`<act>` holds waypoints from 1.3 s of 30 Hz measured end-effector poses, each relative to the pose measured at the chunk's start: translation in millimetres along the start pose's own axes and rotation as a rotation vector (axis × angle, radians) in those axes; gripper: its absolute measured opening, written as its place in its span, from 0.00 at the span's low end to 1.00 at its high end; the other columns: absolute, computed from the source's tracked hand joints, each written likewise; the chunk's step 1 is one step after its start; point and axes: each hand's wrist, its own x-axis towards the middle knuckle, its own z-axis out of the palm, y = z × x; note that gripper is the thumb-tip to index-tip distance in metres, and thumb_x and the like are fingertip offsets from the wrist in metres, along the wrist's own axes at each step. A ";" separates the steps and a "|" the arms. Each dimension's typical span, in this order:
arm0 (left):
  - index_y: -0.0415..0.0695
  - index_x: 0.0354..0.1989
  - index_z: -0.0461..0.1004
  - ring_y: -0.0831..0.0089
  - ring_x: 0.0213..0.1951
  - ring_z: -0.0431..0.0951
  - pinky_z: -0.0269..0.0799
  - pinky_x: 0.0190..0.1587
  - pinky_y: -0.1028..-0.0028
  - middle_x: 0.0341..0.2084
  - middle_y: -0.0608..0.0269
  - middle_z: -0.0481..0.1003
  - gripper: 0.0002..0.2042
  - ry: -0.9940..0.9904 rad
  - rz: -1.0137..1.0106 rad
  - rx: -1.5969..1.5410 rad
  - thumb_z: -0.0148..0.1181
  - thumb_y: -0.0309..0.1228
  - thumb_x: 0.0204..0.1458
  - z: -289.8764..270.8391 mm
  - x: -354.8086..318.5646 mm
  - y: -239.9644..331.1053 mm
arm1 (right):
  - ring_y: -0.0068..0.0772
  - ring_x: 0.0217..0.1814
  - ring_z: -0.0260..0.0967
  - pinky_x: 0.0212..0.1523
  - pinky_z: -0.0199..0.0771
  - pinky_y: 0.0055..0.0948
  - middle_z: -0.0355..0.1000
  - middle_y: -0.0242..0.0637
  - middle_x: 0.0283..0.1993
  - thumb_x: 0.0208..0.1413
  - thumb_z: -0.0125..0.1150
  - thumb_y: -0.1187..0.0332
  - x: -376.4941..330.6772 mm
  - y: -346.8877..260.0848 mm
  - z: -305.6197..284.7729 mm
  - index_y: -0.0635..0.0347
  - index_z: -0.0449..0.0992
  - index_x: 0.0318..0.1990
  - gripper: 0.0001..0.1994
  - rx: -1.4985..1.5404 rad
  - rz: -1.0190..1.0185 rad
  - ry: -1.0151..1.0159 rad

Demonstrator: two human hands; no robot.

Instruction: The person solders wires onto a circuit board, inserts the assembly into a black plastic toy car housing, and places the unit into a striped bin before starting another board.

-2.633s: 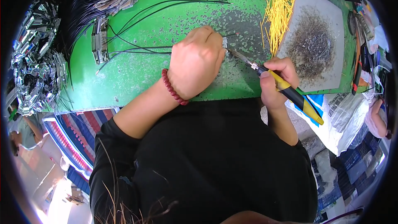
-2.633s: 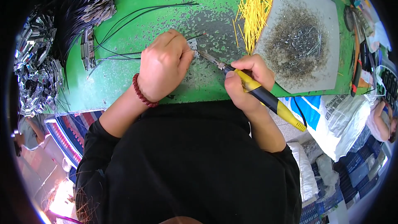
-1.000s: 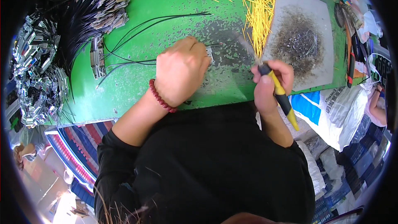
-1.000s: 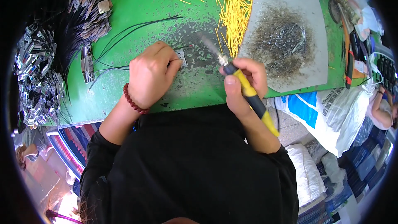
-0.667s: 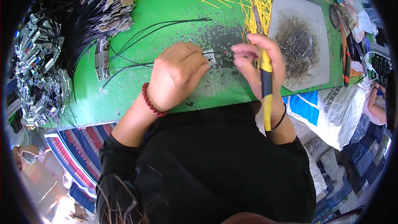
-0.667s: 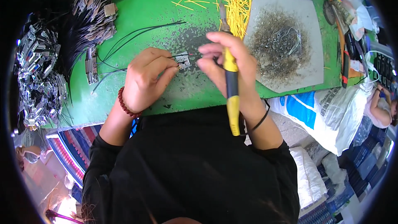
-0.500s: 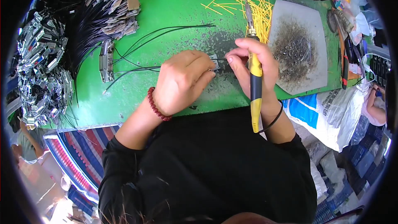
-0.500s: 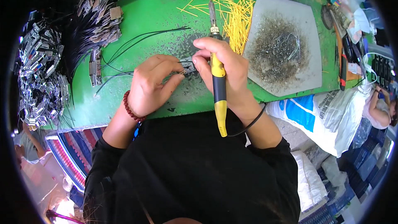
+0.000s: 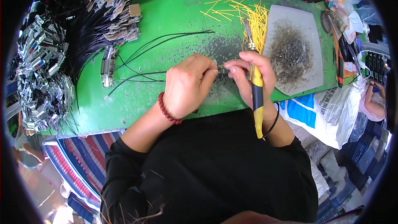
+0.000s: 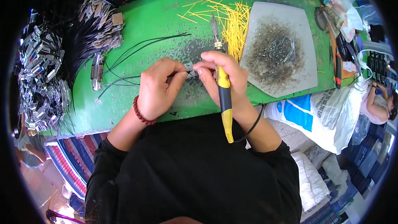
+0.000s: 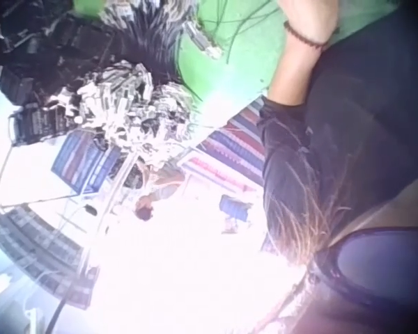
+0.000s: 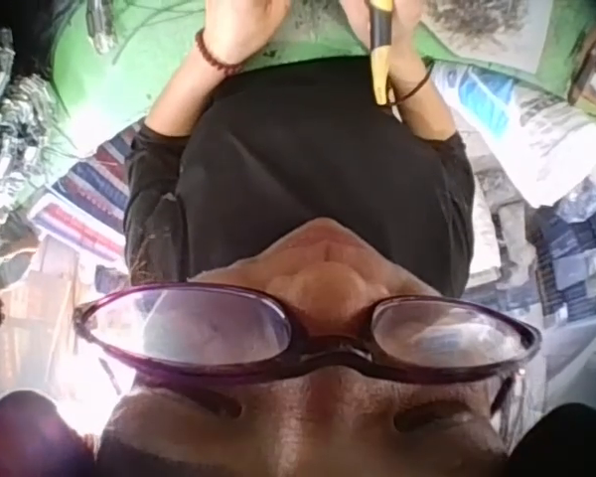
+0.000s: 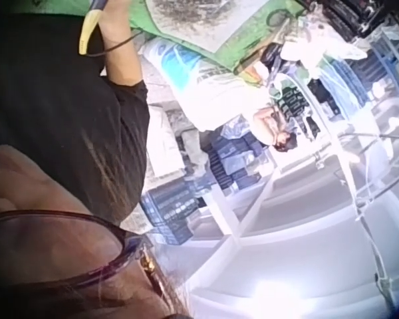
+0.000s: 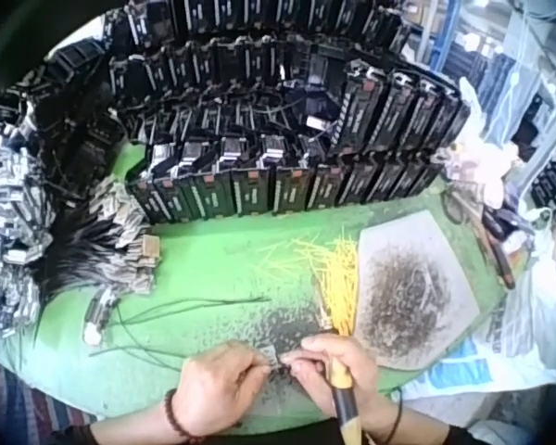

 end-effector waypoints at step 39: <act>0.40 0.26 0.73 0.61 0.31 0.77 0.74 0.33 0.68 0.27 0.57 0.76 0.09 0.001 0.126 0.113 0.67 0.16 0.38 14.8 4.5 1.2 | 0.20 0.28 0.76 0.27 0.74 0.19 0.75 0.33 0.30 0.55 0.63 0.76 -23.3 -13.2 -38.1 0.60 0.75 0.48 0.13 0.036 0.277 -0.029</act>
